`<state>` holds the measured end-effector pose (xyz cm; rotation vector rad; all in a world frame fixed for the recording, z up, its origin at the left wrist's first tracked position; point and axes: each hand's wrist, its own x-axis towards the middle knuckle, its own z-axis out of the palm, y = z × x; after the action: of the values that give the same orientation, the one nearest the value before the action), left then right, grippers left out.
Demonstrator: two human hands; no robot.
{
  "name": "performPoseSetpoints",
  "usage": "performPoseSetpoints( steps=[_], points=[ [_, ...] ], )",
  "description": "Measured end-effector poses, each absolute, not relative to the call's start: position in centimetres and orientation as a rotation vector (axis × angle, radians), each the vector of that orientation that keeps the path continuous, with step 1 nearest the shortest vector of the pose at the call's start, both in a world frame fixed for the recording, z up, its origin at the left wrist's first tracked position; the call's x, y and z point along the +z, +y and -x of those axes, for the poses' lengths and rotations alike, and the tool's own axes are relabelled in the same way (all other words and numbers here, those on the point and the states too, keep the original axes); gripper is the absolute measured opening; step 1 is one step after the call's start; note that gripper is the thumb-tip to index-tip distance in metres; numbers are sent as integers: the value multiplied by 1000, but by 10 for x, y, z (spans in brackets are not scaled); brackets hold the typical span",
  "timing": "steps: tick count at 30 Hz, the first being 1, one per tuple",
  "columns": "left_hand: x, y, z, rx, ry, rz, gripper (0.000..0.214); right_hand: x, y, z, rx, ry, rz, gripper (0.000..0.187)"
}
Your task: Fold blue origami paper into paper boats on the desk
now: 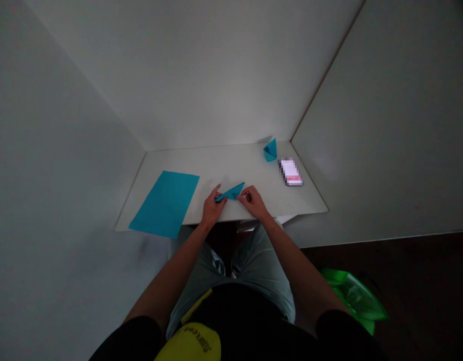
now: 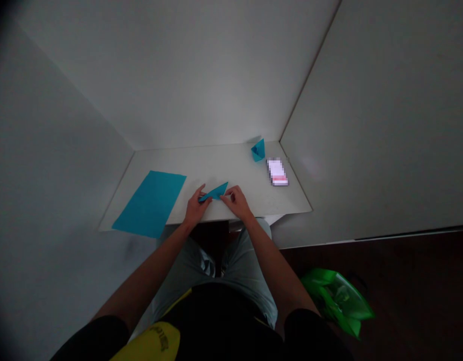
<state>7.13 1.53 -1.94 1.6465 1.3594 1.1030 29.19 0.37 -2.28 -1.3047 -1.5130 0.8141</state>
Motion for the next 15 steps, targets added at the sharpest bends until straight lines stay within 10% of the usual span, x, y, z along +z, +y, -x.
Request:
performPoseSetpoints(
  steps=[7,15],
  points=[
    [-12,1,-83,790,1127,-2130,19,-18,-1,-290,953,-1713,1381,63],
    [-18,5,-76,730,1104,-1968,57,-16,-2,-295,955,-1843,1305,62]
  ],
)
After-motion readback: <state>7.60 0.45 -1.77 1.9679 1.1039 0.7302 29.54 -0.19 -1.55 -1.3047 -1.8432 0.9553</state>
